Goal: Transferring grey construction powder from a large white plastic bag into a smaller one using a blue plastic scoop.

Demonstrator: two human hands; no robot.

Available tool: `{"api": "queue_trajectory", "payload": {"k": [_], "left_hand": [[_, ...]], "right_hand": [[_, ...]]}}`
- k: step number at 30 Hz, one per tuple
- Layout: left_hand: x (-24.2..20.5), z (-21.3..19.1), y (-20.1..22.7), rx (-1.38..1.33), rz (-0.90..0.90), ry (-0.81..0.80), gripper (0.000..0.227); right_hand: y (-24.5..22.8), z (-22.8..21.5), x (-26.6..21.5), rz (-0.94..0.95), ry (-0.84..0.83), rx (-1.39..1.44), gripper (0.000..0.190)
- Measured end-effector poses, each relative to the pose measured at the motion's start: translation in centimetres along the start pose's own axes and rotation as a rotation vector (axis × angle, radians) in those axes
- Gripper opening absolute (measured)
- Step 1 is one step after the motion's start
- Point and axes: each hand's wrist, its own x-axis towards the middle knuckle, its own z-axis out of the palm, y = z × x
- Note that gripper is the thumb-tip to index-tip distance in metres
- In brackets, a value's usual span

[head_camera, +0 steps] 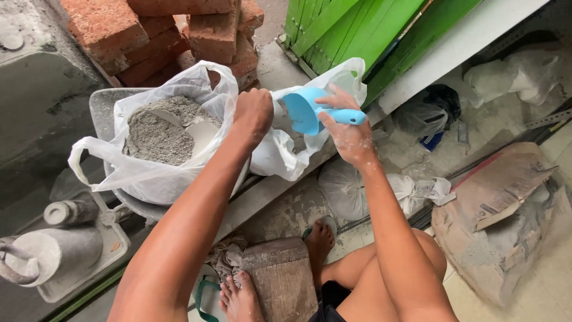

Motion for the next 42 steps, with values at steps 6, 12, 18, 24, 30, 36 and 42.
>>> {"api": "queue_trajectory", "payload": {"k": [6,12,18,24,30,36,42], "left_hand": [[0.7,0.4,-0.9,0.131,0.036,0.037,0.007],[-1.8,-2.6,-0.3,0.285,0.079,0.121,0.019],[-9.3,-10.2,3.3,0.153,0.435,0.2,0.032],[-14.1,-19.7,-2.0,0.258,0.492,0.644,0.007],[-18.0,-21.7,-10.5,0.502,-0.216,0.149,0.076],[-21.5,-19.1,-9.2,0.363,-0.432,0.024,0.055],[-21.2,-19.0,-10.8,0.072,-0.526,0.005,0.034]], "right_hand": [[-0.7,-2.0,-0.8,-0.107,0.03,-0.042,0.026],[-4.1,-4.2,-2.0,-0.021,0.196,0.018,0.027],[-1.1,-7.7,-1.3,0.047,0.454,0.518,0.046],[-5.8,-4.9,-1.9,-0.371,0.281,0.928,0.04],[-11.8,1.1,-3.0,-0.406,0.037,0.917,0.043],[-11.2,5.0,-2.1,-0.601,-0.239,0.568,0.031],[-11.7,6.5,-1.3,-0.562,-0.233,0.234,0.034]]}}
